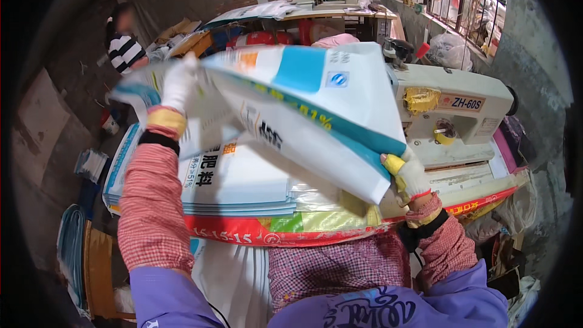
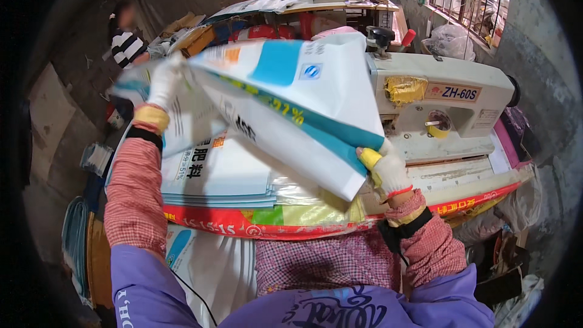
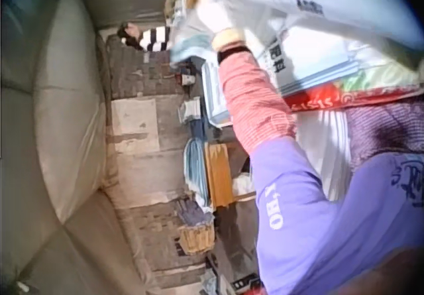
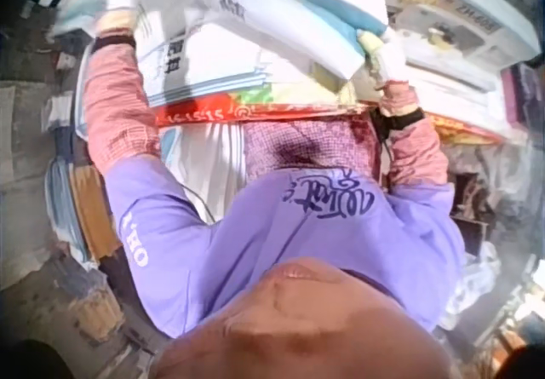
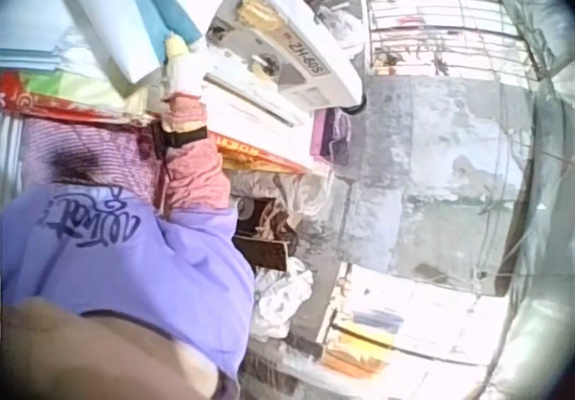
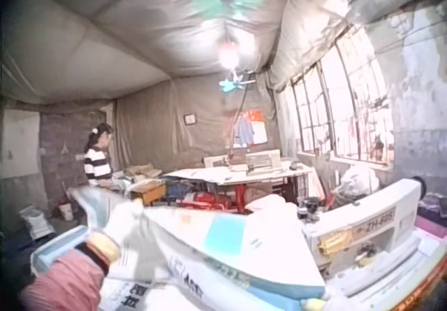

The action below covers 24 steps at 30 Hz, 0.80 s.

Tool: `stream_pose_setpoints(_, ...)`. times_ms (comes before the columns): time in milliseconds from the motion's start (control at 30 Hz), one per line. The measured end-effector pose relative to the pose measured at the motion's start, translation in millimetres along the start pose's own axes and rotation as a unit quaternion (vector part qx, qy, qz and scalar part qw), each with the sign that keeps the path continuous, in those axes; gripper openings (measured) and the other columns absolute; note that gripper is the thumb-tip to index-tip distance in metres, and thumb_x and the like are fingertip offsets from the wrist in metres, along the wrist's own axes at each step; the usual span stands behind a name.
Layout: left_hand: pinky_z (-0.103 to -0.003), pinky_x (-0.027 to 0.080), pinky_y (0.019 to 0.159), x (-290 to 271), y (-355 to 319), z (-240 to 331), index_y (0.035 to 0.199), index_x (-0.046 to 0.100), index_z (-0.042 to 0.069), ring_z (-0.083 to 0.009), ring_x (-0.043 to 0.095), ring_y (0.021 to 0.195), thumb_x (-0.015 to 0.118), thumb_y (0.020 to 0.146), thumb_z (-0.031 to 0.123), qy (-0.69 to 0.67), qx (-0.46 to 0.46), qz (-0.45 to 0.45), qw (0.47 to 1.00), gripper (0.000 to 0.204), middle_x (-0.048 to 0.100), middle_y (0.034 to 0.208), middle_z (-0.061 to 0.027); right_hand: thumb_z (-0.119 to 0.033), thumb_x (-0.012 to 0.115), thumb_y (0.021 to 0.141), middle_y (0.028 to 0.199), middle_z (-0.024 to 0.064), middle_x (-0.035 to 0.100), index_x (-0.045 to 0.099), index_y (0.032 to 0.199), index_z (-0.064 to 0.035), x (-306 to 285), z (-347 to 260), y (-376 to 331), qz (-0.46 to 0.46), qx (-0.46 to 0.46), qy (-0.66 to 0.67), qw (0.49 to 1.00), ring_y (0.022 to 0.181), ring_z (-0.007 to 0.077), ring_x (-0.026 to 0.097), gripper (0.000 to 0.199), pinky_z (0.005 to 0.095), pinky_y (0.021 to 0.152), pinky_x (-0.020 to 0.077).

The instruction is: Packing large plastic bags into each other and stacking them on a table.

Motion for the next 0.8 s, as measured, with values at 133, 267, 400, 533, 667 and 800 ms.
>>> stream_pose_setpoints(133, -0.03, 0.041, 0.093, -77, 3, 67, 0.11, 0.056, 0.0, -0.0277, 0.053, 0.107, 0.05, 0.075, -0.006, 0.172, 0.28, 0.183, 0.927, 0.036, 0.052, 0.122, -0.0163, -0.006, 0.063, 0.078, 0.084, 0.0069, 0.062, 0.055, 0.106, 0.0004, -4, -10, 18, -0.004, 0.006, -0.051, 0.999, 0.067, 0.0119, 0.057, 0.029, 0.0259, 0.057, 0.0478)
stream_pose_setpoints(267, -0.037, 0.043, 0.09, -82, -83, 4, 0.118, 0.05, 0.001, -0.0364, 0.052, 0.104, 0.048, 0.074, -0.009, 0.205, 0.152, 0.206, 0.945, 0.045, 0.054, 0.112, -0.0239, -0.011, 0.066, 0.074, 0.088, 0.0179, 0.063, 0.057, 0.104, 0.0002, 44, -16, -1, 0.023, 0.129, -0.388, 0.912, 0.076, 0.0256, 0.062, 0.034, 0.0332, 0.07, 0.0505)
stream_pose_setpoints(400, -0.044, 0.044, 0.071, -82, -211, -126, 0.111, 0.051, 0.0, -0.0422, 0.053, 0.08, 0.045, 0.09, 0.024, 0.129, -0.157, -0.131, 0.97, 0.032, 0.056, 0.089, -0.0265, -0.016, 0.066, 0.073, 0.095, 0.0155, 0.063, 0.058, 0.103, -0.004, 77, -49, -33, -0.459, -0.066, -0.346, 0.816, 0.082, 0.0239, 0.061, 0.034, 0.0334, 0.073, 0.0484)
stream_pose_setpoints(533, -0.038, 0.042, 0.085, -87, -276, -119, 0.111, 0.05, -0.004, -0.0338, 0.054, 0.099, 0.047, 0.085, 0.007, 0.257, -0.107, -0.175, 0.944, 0.028, 0.056, 0.105, -0.0259, -0.009, 0.061, 0.076, 0.081, 0.0115, 0.061, 0.056, 0.1, -0.0035, 69, -57, -6, -0.262, -0.187, -0.29, 0.901, 0.075, 0.0181, 0.062, 0.025, 0.0272, 0.065, 0.0488)
stream_pose_setpoints(667, -0.036, 0.041, 0.085, -122, -300, -145, 0.107, 0.052, -0.005, -0.0315, 0.055, 0.098, 0.045, 0.087, 0.01, 0.234, -0.117, -0.123, 0.957, 0.026, 0.058, 0.104, -0.0222, -0.009, 0.059, 0.079, 0.086, 0.0147, 0.063, 0.056, 0.104, -0.005, 85, -65, 56, -0.088, -0.388, -0.339, 0.853, 0.077, 0.0209, 0.062, 0.026, 0.0272, 0.068, 0.0494)
stream_pose_setpoints(800, -0.033, 0.043, 0.085, -165, -298, -205, 0.101, 0.057, -0.002, -0.0256, 0.057, 0.096, 0.038, 0.088, 0.016, 0.028, -0.371, -0.121, 0.92, 0.029, 0.061, 0.098, -0.0172, -0.018, 0.056, 0.08, 0.092, 0.0121, 0.064, 0.06, 0.104, -0.0107, 106, -75, 102, -0.086, -0.288, -0.448, 0.842, 0.082, 0.0266, 0.061, 0.025, 0.0306, 0.072, 0.0481)
Point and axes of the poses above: each hand's wrist, its own y-axis towards the middle knuckle, its own x-axis out of the palm, z = x × y, the point moved 1 cm from there along y, towards the middle knuckle
